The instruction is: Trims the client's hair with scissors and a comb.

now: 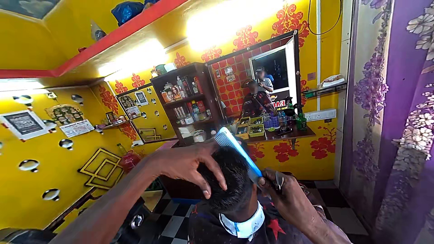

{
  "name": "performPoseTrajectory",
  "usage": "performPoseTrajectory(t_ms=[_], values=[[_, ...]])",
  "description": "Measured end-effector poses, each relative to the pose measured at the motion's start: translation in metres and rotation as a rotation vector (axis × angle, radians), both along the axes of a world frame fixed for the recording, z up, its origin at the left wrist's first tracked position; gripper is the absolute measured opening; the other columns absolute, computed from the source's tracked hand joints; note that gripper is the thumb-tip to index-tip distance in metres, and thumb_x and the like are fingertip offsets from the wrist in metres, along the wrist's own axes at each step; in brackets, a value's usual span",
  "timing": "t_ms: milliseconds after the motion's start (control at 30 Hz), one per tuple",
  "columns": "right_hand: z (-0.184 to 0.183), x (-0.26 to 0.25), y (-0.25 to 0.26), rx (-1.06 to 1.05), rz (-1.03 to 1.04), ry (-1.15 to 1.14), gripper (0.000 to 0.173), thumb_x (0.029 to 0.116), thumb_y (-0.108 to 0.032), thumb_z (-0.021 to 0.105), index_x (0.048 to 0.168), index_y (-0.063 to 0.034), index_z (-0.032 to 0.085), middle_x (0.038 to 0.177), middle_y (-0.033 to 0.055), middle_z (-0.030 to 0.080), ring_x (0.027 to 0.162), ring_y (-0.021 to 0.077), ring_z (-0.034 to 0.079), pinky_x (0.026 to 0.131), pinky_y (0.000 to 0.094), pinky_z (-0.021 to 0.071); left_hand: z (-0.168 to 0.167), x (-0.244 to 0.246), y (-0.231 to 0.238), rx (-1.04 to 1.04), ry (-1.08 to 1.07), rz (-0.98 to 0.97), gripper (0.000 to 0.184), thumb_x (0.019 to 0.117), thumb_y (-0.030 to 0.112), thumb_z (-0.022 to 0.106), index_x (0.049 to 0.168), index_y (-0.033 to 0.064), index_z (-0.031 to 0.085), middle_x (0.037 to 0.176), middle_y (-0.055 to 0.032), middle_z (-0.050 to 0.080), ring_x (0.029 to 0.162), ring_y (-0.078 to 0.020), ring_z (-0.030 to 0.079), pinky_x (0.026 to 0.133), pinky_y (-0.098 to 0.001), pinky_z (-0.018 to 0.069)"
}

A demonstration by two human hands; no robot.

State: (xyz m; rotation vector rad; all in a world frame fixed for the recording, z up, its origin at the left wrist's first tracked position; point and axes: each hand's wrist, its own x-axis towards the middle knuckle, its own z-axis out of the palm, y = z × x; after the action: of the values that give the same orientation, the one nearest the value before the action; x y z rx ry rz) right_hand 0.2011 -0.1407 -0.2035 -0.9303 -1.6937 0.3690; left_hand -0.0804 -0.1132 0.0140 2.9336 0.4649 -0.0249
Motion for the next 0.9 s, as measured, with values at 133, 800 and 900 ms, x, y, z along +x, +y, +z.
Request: performPoseTrajectory(t_ms=[133, 800, 900], values=[[-0.013, -0.003, -0.001, 0.002, -0.023, -0.001, 0.032, 0.1044, -0.049, 0.052, 0.096, -0.0229, 0.068, 0.077, -0.0089, 0.062, 0.07, 0.0057, 0.062, 0.063, 0.0315, 0.0547, -0.017, 0.011, 0.006, 0.149, -0.003, -0.119, 0.029, 0.0857, 0.057, 0.073, 0.109, 0.0422, 0.079, 0.14, 0.0116, 0.062, 0.15, -0.0216, 0.033, 0.126, -0.0508, 0.0185], [-0.018, 0.01, -0.024, -0.212, 0.686, 0.585, 0.027, 0.1082, -0.029, 0.049, 0.102, -0.0077, 0.065, 0.079, 0.0041, 0.062, 0.065, 0.0111, 0.06, 0.056, 0.0265, 0.0507, -0.03, 0.044, -0.003, 0.255, -0.025, -0.161, 0.028, 0.1009, 0.042, 0.06, 0.115, 0.0268, 0.079, 0.128, 0.0111, 0.07, 0.143, -0.0149, 0.044, 0.128, -0.0533, 0.0118], [-0.006, 0.006, -0.035, -0.135, 0.638, 0.496, 0.026, 0.1081, -0.029, 0.05, 0.106, -0.0067, 0.063, 0.08, 0.0062, 0.065, 0.068, 0.0145, 0.064, 0.059, 0.0315, 0.055, -0.029, 0.046, -0.009, 0.197, -0.086, -0.146, 0.058, 0.0875, 0.071, 0.061, 0.112, 0.0221, 0.078, 0.125, 0.0059, 0.071, 0.142, -0.0176, 0.047, 0.127, -0.0552, 0.0107]])
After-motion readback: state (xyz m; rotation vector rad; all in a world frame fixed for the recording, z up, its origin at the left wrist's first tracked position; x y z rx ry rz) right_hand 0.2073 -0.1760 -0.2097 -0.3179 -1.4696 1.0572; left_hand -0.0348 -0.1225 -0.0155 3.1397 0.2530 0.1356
